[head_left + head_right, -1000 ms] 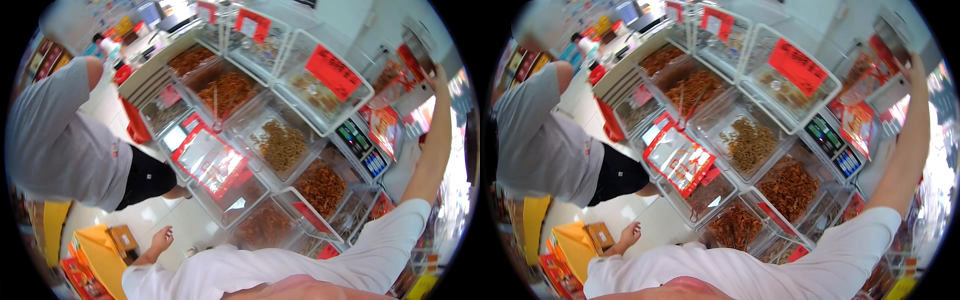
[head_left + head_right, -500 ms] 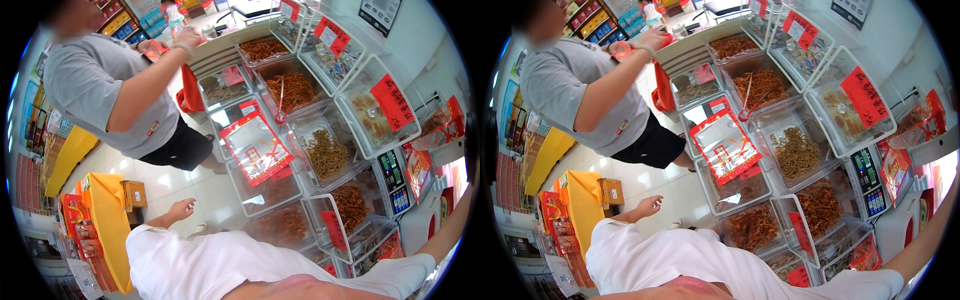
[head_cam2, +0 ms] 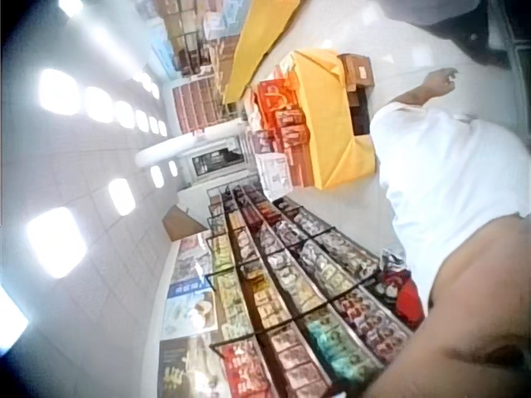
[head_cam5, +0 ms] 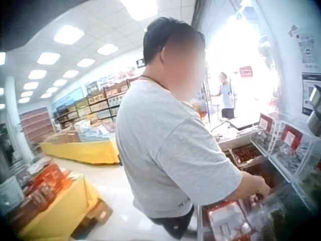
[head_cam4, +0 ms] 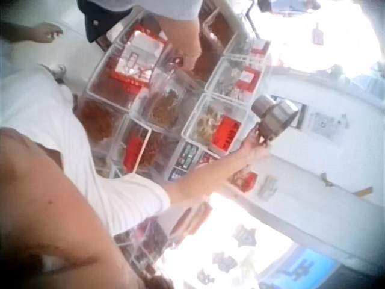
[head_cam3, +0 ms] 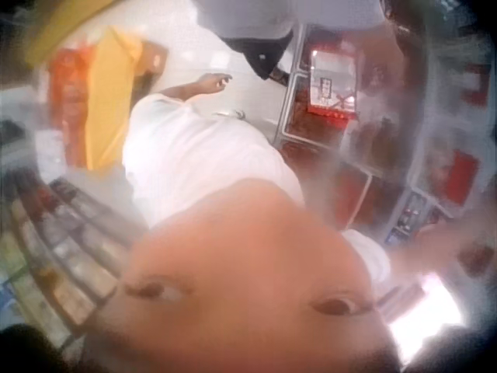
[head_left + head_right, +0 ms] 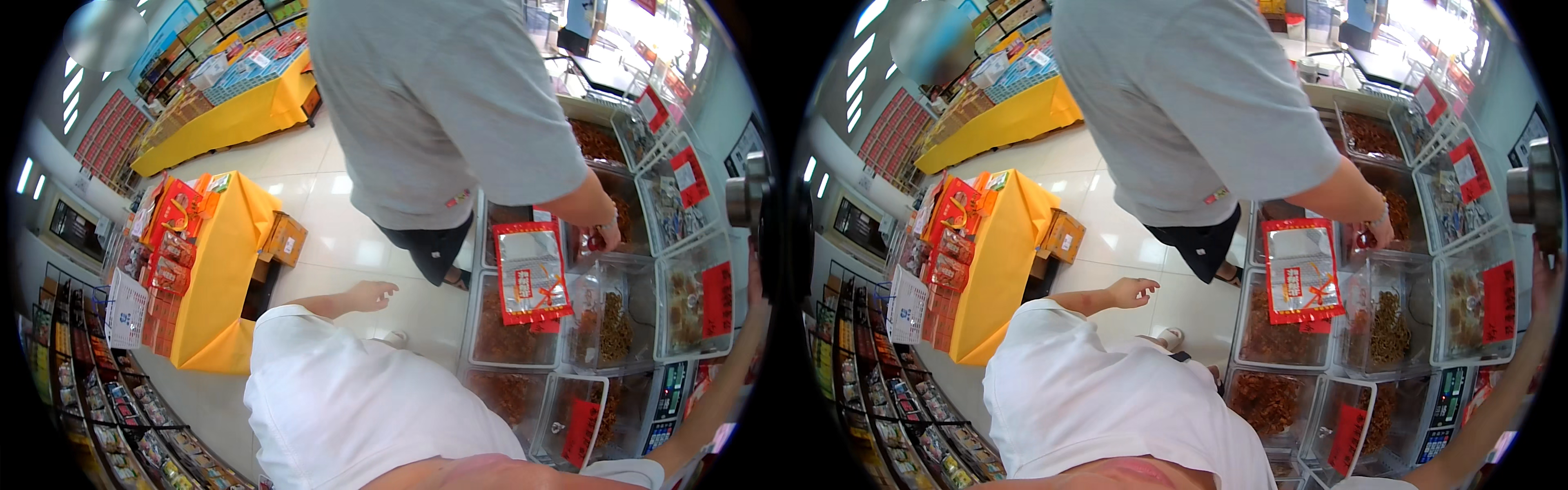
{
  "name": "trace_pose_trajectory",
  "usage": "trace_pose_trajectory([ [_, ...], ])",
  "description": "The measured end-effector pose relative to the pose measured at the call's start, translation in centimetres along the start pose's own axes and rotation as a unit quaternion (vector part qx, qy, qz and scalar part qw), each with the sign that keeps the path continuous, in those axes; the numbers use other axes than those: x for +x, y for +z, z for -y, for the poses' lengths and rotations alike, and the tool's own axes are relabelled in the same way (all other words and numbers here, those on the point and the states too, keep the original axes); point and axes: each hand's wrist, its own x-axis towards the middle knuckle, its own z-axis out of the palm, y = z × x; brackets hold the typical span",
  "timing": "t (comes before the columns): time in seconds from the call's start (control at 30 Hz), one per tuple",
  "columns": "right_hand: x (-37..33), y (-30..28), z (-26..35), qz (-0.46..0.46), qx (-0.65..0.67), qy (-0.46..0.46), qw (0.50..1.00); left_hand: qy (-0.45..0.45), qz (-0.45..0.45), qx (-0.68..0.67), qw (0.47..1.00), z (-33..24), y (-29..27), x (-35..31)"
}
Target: The person selects several red packages of food and uses tongs to transfer dried snacks from a transparent bin into a metal bowl, then pours the contents from the bowl into one of the red bags.
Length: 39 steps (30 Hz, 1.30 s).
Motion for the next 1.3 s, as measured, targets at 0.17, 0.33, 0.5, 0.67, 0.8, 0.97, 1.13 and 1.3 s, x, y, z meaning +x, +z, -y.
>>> trace_pose_trajectory([
  [0.17, 2.0, -3.7, -7.2, -0.022, 0.010, 0.053, 0.998, -0.017, -0.006, -0.010, 1.000, 3.5, -0.7, -3.0],
  [0.33, 2.3, -0.9, -14.1, -0.050, -0.002, 0.074, 0.996, -0.019, -0.003, -0.023, 1.000, 4.9, -1.2, -4.3],
  [0.5, -1.5, 2.1, -14.2, -0.054, 0.013, 0.062, 0.997, -0.006, -0.018, -0.029, 0.999, 5.8, -2.2, -3.2],
  [0.67, -4.8, 10.9, -17.2, -0.061, -0.024, 0.032, 0.997, -0.001, -0.058, -0.045, 0.997, 7.7, -0.5, -3.7],
  [0.8, -6.4, 15.4, -17.8, -0.078, -0.047, 0.060, 0.994, 0.014, -0.073, -0.069, 0.995, 8.5, 0.7, -3.6],
  [0.97, -6.9, 15.5, -17.1, -0.091, -0.072, 0.062, 0.991, 0.006, -0.069, -0.054, 0.996, 7.9, 0.6, -2.9],
  [1.13, -5.4, 15.0, -19.3, -0.113, -0.066, 0.053, 0.990, 0.001, -0.072, -0.055, 0.996, 7.8, 0.2, -2.8],
  [1.3, -4.0, 17.0, -20.6, -0.099, -0.009, 0.095, 0.990, -0.007, -0.082, -0.068, 0.994, 8.4, 0.4, -2.9],
])
